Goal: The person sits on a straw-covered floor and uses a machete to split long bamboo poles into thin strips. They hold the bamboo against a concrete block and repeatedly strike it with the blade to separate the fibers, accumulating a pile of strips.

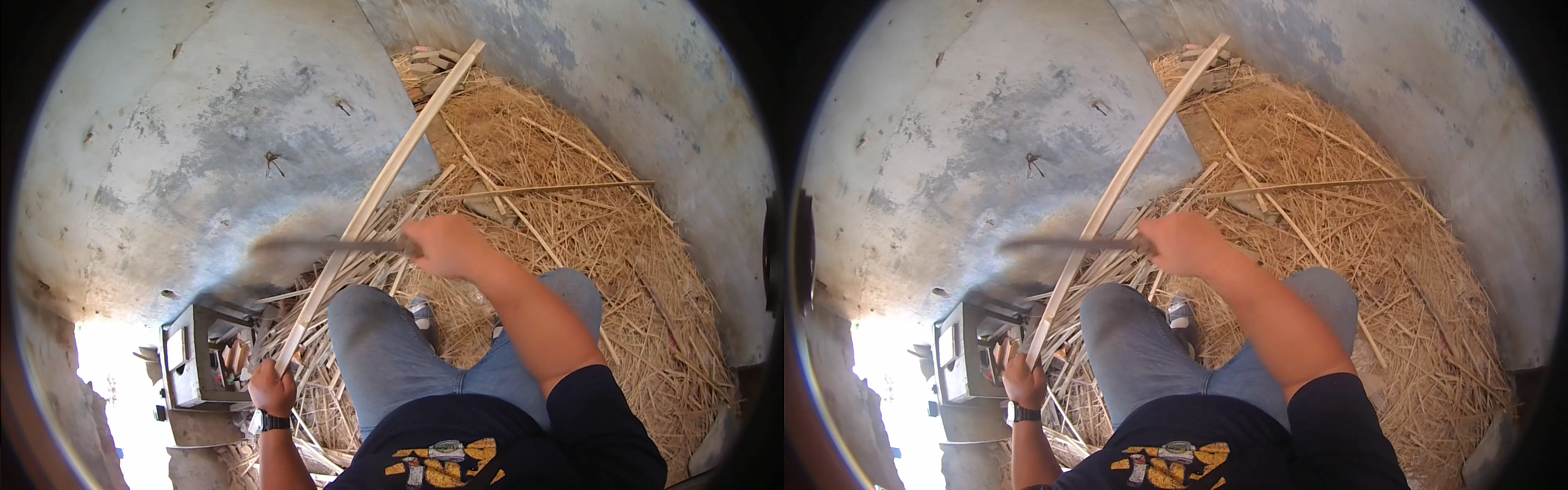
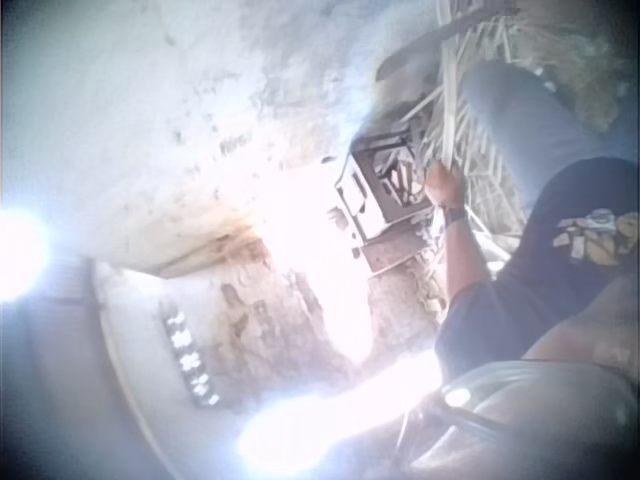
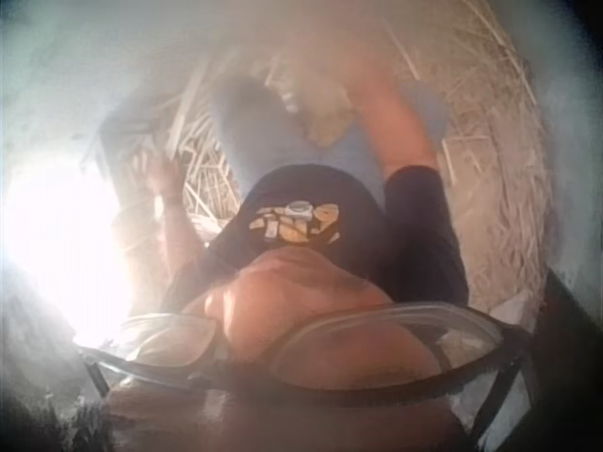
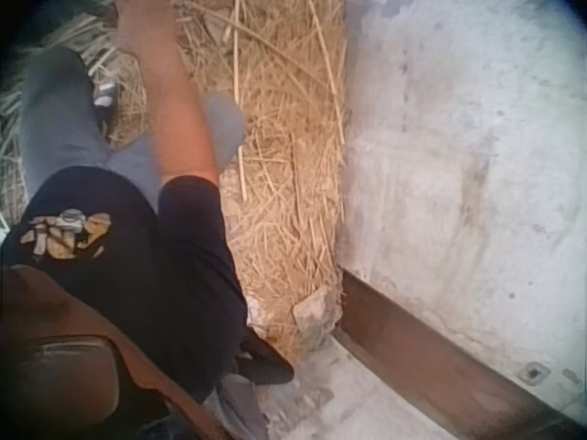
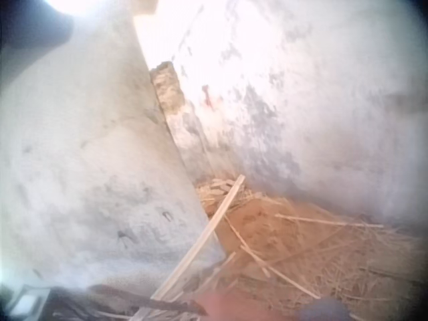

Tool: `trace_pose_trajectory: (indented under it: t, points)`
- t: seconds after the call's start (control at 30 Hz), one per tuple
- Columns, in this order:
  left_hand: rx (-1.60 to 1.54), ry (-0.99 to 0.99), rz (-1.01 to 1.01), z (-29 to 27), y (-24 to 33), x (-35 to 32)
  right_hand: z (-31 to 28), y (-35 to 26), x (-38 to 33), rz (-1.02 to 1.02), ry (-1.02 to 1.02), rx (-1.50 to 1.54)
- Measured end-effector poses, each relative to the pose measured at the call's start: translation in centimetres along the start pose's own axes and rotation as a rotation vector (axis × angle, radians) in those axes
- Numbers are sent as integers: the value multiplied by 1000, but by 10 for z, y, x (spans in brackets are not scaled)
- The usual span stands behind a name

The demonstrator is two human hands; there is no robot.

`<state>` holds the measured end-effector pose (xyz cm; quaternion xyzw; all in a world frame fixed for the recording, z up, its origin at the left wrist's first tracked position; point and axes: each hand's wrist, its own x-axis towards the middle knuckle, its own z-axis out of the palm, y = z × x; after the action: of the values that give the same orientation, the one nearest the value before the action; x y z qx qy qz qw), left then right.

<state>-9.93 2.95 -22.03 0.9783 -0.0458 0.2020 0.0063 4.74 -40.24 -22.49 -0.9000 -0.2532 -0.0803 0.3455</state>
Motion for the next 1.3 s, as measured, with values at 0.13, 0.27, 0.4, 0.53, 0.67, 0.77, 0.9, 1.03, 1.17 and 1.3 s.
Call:
trace_pose_trajectory:
  t: [0.13, 0.27, 0.4, 0.53, 0.67, 0.77, 0.9, 1.03, 1.17, 1.3]
  points:
    - [-20, -21, 17, -6, -1, 1, -16, -3, 4, 129, -82, -60]
    - [-4, 0, 53, -11, -14, -5, -42, 52, -4, 505, 189, 147]
    - [9, -35, 22, -6, -14, -13, -49, 56, -9, 476, 263, 188]
    - [-75, -77, 16, 1, 5, 0, -30, 29, -7, 245, 89, 227]
    - [-166, -94, 27, 3, 19, 10, -22, 28, -5, 107, -47, 471]
    - [-236, -123, 70, -4, 26, 14, -33, 23, -5, 261, -142, 835]
    - [-209, -100, 73, 3, 24, 10, -42, 19, -13, 336, -79, 1260]
    - [-205, -48, 59, 3, 34, 11, -40, 27, -12, 172, 59, 1409]
    - [-103, -67, 64, -4, 43, 16, -44, 29, -13, 160, 100, 1465]
    - [-61, -128, 90, -5, 41, 21, -41, 30, -13, 134, 111, 1574]
